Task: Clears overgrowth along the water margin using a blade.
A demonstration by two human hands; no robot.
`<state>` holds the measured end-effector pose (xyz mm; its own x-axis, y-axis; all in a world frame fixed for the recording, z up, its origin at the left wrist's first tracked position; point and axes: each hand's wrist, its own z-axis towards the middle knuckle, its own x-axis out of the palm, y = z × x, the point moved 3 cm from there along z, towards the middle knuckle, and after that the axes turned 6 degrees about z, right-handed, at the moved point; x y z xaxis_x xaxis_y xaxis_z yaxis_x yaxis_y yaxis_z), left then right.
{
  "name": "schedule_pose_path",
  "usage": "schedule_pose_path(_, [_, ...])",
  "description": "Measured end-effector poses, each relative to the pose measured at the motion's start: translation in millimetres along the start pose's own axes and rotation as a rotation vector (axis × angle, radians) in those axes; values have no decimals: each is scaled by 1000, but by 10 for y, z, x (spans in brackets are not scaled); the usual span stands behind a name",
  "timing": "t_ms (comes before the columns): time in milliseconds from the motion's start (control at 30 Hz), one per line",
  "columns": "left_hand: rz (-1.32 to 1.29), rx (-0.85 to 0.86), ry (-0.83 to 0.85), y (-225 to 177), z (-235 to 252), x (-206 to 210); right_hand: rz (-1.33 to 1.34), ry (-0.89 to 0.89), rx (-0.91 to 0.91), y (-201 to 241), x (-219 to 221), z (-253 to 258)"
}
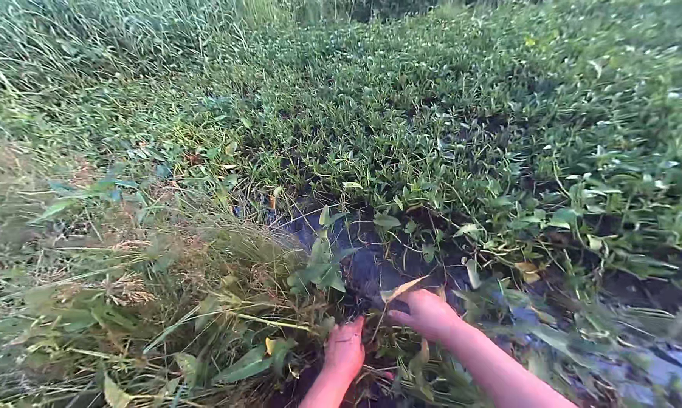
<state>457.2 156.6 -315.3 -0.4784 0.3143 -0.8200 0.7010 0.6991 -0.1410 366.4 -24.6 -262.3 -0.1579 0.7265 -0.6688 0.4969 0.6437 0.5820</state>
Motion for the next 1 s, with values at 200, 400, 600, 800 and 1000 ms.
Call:
schedule_pose_path(200, [15, 152, 90, -64, -530, -113, -164, 45, 122, -760, -210, -919])
schedule_pose_path(400, [54, 559, -45, -1128, -493, -456, 260, -444, 92, -1175, -382, -2002])
schedule_pose_path(600, [186, 585, -65, -1598, 992, -621, 505, -743, 229, -1618, -367, -2807])
schedule_pose_path(800, [320, 662, -40, -1603, 1642, -147, 534, -711, 199, -1866, -144, -2960])
schedule_pose_path(1000, [329, 654, -2, -1876, 1839, -19, 333, -674, 142, -1581, -408, -1840])
